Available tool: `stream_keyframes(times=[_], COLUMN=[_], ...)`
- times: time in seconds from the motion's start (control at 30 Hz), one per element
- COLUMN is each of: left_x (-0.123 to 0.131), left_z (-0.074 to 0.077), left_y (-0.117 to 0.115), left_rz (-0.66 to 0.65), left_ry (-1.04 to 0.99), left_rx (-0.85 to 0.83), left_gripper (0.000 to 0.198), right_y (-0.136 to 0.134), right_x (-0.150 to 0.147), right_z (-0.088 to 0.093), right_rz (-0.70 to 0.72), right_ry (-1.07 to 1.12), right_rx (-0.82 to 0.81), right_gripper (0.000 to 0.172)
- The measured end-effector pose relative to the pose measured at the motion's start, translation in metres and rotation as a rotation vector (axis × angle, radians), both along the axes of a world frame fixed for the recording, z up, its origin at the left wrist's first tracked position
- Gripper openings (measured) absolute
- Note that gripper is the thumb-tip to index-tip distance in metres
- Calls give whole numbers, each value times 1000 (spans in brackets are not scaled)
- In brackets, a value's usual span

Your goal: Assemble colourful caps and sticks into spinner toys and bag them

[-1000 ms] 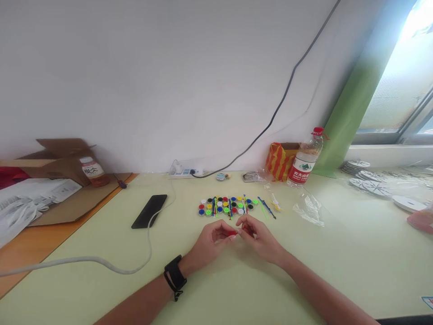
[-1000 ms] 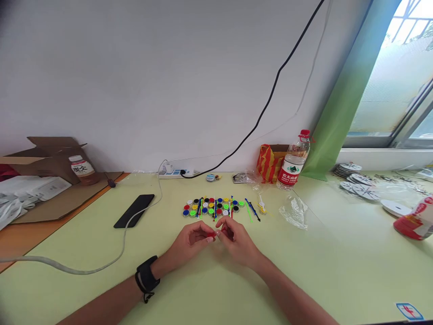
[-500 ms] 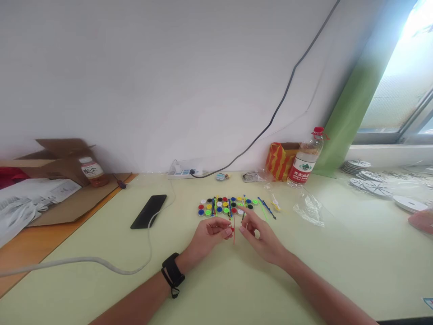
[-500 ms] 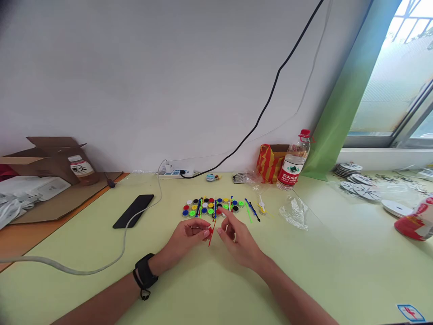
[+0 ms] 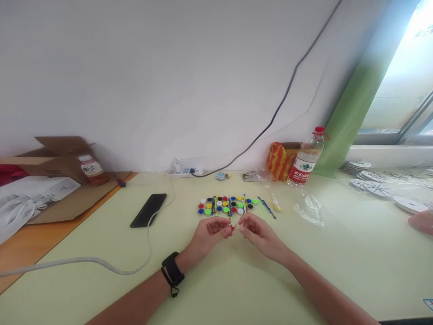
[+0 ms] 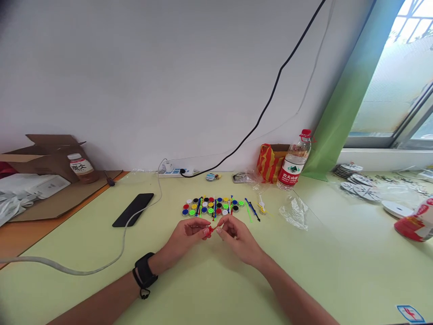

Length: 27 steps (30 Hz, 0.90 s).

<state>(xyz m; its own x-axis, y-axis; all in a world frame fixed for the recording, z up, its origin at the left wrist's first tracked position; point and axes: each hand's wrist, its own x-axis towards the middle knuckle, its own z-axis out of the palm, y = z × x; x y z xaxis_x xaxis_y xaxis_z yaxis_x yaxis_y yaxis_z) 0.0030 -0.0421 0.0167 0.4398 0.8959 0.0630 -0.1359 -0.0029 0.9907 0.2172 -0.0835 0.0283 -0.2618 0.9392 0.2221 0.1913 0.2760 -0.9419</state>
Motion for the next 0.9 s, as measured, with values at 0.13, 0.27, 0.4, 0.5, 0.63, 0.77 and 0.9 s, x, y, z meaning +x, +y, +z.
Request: stream_keyframes(times=[0.13,0.27,0.4,0.5,0.63,0.77,0.9], left_x=[1,0,0,-1,-1,-1,0], left_z=[4,7,8,9,8,7,9], left_y=[-1,-1,-1,-2,-1,-1,-3], left_rz=[6,13,18,23,17,0,5], left_ry=[16,46,26,5,-6,1,17], left_rx=[-10,-8,-17,-42,-26,-9,-15], left_gripper=[34,34,31,31,29,28,31], right_y=[-1,-3,-6,-8,-8,-8,-5], right_x=[0,0,-2,-4,-3,0,-2], right_z=[-8,-11,-12,-12,-4,7,6], right_rz=[-35,-43,-54,-87,-21,104,-32], right_ry=[-46,-95,-161,-131,-162,-171,-67], right_rx=[73,98,112,100,67,33,46], right_gripper=[49,64,75,80,27,60,36])
